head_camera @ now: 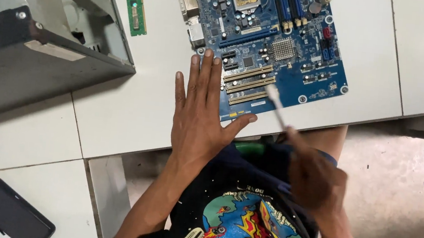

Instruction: The person cleans a blue computer motherboard using a toothbrush and a screwdriver. They scrub various areas of the board, including the CPU socket and ports, and use the screwdriver to remove a metal bracket before continuing to clean.

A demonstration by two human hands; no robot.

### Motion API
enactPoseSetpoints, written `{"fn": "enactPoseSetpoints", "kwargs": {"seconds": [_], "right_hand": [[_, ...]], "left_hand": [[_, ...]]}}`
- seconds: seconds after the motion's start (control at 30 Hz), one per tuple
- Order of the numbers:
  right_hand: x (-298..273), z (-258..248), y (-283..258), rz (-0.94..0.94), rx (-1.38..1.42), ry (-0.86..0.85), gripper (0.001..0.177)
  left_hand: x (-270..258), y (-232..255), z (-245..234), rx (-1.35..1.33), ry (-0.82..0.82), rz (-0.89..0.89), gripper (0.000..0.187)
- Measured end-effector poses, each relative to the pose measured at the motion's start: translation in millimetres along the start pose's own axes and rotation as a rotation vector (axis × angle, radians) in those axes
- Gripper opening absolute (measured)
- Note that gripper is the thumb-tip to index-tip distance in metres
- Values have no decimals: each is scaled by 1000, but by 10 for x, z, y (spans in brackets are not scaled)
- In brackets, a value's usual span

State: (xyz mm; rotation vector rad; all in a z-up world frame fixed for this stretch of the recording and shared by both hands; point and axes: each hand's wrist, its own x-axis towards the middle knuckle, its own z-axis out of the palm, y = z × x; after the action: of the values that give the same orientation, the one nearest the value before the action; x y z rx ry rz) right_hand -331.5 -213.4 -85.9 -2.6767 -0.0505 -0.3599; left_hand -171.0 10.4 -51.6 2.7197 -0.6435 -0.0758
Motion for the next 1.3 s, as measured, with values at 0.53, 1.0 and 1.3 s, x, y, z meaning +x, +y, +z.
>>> {"fn": "enactPoseSetpoints", "kwargs": {"seconds": [0.53,1.0,1.3], "right_hand": [[981,-793,118,95,261,-226,25],[1071,-574,12,-17,260,-201,19],[1078,-674,105,-11,214,-184,24]], "left_hand": [[-128,-347,-31,-180,30,119,102],[-142,-366,-28,-150,90,151,108],[-129,-344,-54,-165,85,146,103]]}}
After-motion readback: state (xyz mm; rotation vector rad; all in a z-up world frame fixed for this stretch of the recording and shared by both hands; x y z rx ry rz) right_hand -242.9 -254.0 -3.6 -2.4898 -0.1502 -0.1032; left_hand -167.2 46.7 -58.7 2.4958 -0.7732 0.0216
